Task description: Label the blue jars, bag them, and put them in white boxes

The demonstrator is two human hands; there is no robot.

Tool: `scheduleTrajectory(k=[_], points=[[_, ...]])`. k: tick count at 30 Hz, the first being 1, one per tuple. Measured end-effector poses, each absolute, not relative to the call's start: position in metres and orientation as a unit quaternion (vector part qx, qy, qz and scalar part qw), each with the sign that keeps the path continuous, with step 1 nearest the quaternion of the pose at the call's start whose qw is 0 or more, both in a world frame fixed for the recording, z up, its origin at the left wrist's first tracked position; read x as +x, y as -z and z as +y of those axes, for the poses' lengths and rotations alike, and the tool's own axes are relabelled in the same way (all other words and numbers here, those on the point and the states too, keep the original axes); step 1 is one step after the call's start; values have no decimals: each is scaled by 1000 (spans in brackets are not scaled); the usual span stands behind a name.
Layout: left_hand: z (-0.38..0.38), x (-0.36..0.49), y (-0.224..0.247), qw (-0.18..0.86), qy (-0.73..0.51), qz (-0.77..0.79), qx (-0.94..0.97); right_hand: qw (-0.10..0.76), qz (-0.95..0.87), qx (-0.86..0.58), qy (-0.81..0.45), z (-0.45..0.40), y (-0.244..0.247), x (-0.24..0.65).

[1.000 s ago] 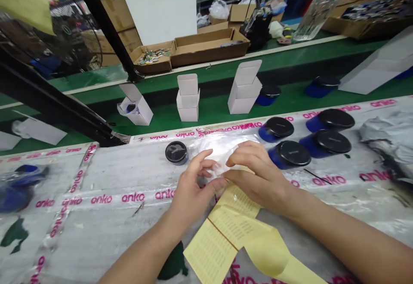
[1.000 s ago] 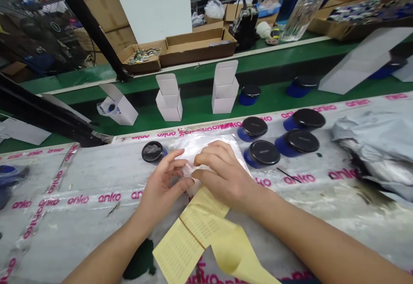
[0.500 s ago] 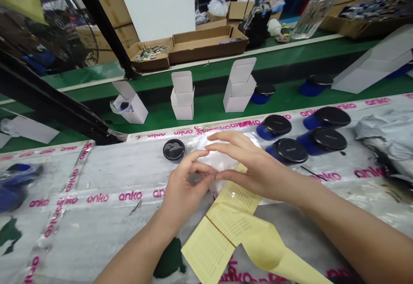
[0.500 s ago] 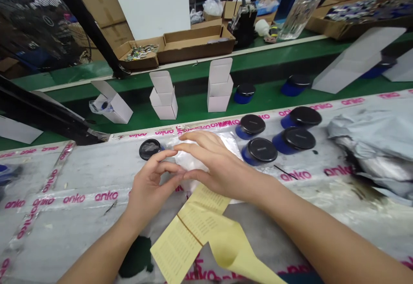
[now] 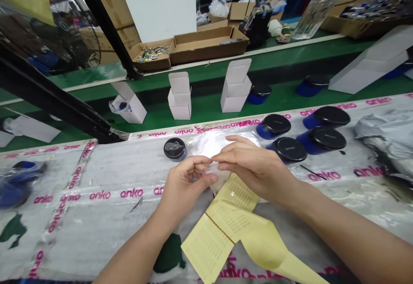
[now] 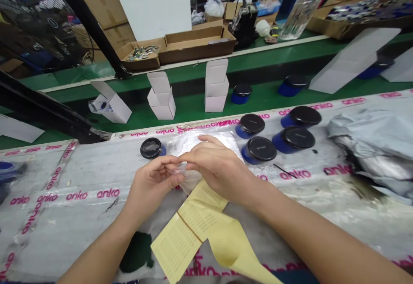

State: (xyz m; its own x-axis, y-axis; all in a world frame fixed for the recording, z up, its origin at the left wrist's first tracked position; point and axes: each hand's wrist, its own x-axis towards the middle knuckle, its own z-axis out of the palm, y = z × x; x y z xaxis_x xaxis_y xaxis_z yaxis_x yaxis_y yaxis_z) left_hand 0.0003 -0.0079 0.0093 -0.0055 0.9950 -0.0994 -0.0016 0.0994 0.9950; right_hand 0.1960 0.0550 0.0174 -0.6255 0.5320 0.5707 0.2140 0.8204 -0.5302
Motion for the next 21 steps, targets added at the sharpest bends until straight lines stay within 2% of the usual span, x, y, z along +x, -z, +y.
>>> scheduleTrajectory(k=[6,9,11,13,15,18,21], points=[[-8,-6,-11,538,-456,537,462,412,-833,-243,-279,49,-18,194],[-10,-7,-14,513,-510,482,495,423,-724,-319,-441,46,-23,191],[-12,-8,-17,511,-549,409,519,394,-618,-337,-591,43,-27,188],[-13,-11,-19,550,-559,346,516,345,-507,-324,-721,41,-30,182],[-13,-17,-21,611,-536,325,483,312,-414,-317,-794,39,-30,175],[-8,-36,-25,684,-453,382,426,292,-382,-328,-813,44,-24,165],[-3,-60,-32,706,-357,466,395,287,-467,-364,-753,55,-15,151]])
